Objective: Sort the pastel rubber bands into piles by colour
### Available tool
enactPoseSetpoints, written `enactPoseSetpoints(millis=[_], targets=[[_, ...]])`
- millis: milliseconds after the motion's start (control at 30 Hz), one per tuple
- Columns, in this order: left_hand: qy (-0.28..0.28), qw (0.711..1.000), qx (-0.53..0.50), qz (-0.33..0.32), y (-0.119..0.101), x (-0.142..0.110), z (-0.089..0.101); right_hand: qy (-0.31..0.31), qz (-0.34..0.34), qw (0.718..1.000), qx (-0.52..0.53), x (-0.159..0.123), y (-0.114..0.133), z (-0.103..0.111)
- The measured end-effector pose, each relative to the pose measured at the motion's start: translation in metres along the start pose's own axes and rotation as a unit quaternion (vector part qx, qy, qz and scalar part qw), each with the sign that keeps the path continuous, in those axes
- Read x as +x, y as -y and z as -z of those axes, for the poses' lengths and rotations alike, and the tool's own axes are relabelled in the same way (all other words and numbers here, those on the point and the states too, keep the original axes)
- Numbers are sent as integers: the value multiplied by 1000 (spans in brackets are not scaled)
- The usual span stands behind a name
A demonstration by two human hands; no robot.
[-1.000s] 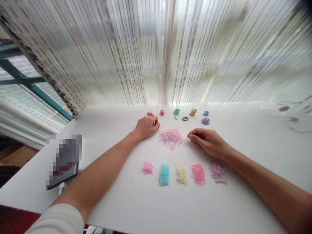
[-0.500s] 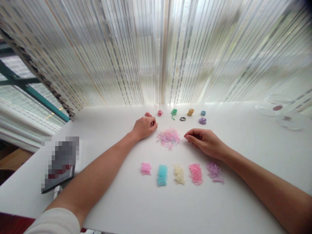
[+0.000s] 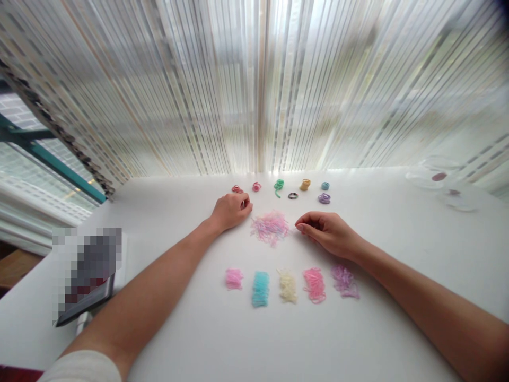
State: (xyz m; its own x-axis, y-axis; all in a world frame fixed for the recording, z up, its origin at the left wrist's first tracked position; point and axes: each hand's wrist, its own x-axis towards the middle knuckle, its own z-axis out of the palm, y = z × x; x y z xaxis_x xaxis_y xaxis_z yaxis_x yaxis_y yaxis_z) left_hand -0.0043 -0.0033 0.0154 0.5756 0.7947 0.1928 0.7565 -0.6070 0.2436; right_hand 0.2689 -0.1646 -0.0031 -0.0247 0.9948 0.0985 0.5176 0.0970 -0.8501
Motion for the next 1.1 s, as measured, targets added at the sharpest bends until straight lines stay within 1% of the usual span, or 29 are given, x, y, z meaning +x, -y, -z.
enactPoseSetpoints(millis=[367, 667, 1100], targets=[[-2, 1000, -6, -1, 0, 0, 0, 1, 11, 1000, -3, -1, 1, 1], [0, 1000, 1, 1, 0, 0, 0, 10, 5, 1000, -3, -1, 5, 2], [0, 1000, 3, 3, 1, 0, 1, 10, 8, 1000, 14, -1, 2, 1]])
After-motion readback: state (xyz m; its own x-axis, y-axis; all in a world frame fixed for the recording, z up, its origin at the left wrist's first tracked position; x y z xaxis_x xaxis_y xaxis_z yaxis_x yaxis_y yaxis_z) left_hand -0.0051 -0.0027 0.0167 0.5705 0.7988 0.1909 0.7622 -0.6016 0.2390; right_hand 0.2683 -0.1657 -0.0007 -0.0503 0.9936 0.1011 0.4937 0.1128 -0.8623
